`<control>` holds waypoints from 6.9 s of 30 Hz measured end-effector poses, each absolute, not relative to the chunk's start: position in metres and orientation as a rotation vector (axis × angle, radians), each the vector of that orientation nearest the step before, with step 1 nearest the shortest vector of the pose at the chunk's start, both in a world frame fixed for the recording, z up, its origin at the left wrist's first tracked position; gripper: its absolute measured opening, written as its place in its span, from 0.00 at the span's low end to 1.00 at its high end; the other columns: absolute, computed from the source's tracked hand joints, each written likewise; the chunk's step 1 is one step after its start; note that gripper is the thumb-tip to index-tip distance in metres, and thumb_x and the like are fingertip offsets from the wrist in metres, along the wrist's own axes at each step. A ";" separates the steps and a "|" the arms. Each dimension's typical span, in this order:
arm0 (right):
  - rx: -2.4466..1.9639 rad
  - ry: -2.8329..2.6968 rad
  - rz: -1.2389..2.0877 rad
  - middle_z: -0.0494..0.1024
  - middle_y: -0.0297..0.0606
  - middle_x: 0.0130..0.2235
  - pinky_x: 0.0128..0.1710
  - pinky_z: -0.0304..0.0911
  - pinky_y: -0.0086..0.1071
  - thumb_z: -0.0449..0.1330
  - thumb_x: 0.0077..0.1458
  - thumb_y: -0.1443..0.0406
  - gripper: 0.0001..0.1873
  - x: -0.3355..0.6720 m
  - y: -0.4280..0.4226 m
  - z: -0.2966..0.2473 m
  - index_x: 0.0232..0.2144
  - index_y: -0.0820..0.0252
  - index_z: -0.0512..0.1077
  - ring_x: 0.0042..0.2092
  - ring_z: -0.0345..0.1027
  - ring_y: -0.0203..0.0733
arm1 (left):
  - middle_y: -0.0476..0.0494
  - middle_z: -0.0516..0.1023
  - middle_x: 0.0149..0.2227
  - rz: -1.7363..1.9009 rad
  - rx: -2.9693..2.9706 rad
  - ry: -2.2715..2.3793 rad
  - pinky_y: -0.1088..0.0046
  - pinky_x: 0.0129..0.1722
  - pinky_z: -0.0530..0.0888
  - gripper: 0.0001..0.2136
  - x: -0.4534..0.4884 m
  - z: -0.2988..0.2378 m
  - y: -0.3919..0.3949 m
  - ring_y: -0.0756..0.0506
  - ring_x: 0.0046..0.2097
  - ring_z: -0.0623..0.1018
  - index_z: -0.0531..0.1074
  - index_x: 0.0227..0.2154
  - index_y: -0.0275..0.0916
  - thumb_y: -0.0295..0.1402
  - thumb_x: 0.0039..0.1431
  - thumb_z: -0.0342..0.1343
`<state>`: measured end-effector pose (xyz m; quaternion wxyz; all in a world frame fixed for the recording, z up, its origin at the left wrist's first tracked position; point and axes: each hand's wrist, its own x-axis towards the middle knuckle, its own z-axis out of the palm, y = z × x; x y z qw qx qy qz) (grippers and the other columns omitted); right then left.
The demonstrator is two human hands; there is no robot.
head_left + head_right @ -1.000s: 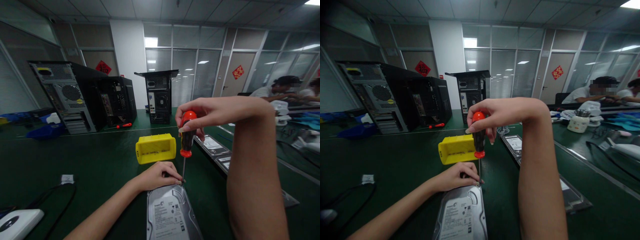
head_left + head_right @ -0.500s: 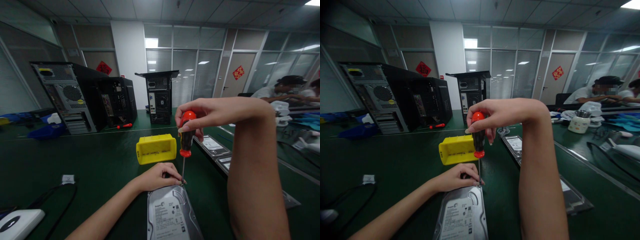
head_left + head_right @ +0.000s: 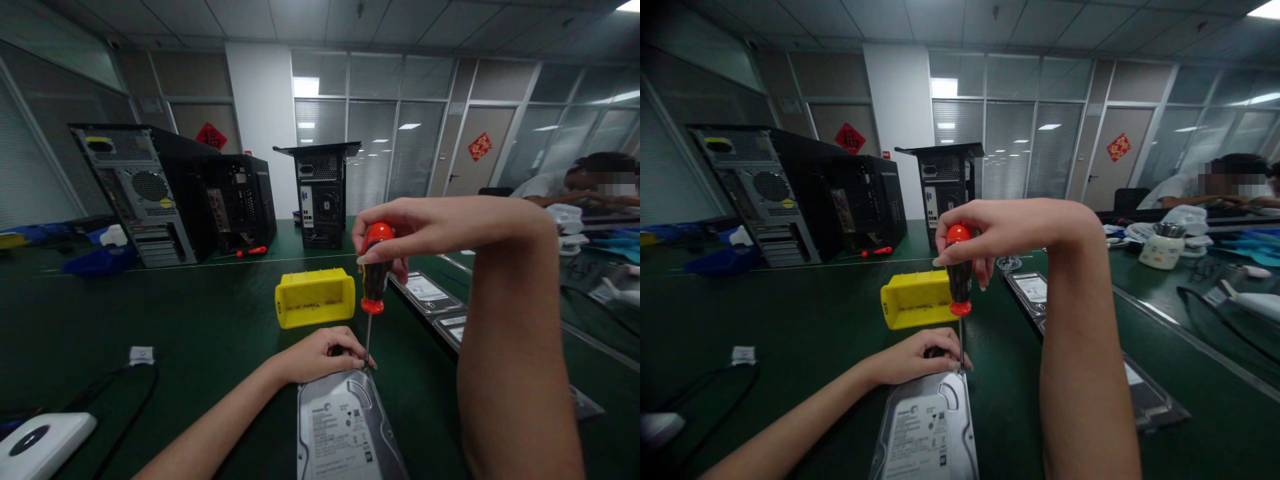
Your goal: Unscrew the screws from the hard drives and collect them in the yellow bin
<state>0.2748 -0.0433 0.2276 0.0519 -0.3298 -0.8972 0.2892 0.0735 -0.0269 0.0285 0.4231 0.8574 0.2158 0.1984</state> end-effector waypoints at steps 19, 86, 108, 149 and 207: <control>-0.936 -2.752 0.874 0.73 0.37 0.42 0.31 0.72 0.31 0.56 0.57 0.58 0.13 0.275 -0.042 0.227 0.42 0.59 0.66 0.36 0.73 0.39 | 0.45 0.75 0.41 0.465 2.132 0.511 0.72 0.45 0.67 0.09 0.073 0.029 -0.029 0.47 0.44 0.72 0.77 0.40 0.39 0.30 0.63 0.52; -0.635 -1.443 1.423 0.75 0.36 0.32 0.32 0.66 0.29 0.57 0.58 0.55 0.17 0.259 -0.045 0.045 0.47 0.55 0.69 0.31 0.70 0.35 | 0.43 0.80 0.31 0.635 1.867 0.470 0.77 0.33 0.70 0.07 0.081 0.014 -0.007 0.47 0.33 0.76 0.81 0.33 0.33 0.31 0.55 0.61; -0.457 -1.453 1.488 0.76 0.30 0.25 0.24 0.64 0.23 0.62 0.53 0.62 0.16 0.256 -0.046 0.042 0.40 0.60 0.62 0.24 0.69 0.29 | 0.49 0.75 0.20 0.840 1.954 0.685 0.75 0.27 0.68 0.14 0.094 0.017 -0.017 0.49 0.25 0.73 0.71 0.16 0.35 0.37 0.46 0.67; -0.438 -1.439 1.389 0.75 0.30 0.31 0.32 0.66 0.24 0.62 0.54 0.63 0.13 0.261 -0.040 0.044 0.39 0.58 0.64 0.30 0.70 0.29 | 0.45 0.80 0.29 0.731 1.839 0.565 0.77 0.32 0.74 0.05 0.090 0.018 -0.019 0.49 0.31 0.79 0.76 0.24 0.33 0.29 0.51 0.64; -0.552 -1.486 1.356 0.73 0.32 0.30 0.29 0.66 0.26 0.54 0.60 0.56 0.18 0.257 -0.049 0.041 0.50 0.55 0.61 0.30 0.67 0.32 | 0.42 0.82 0.31 0.677 1.952 0.566 0.76 0.30 0.70 0.07 0.087 0.016 -0.016 0.47 0.31 0.78 0.80 0.30 0.32 0.32 0.52 0.64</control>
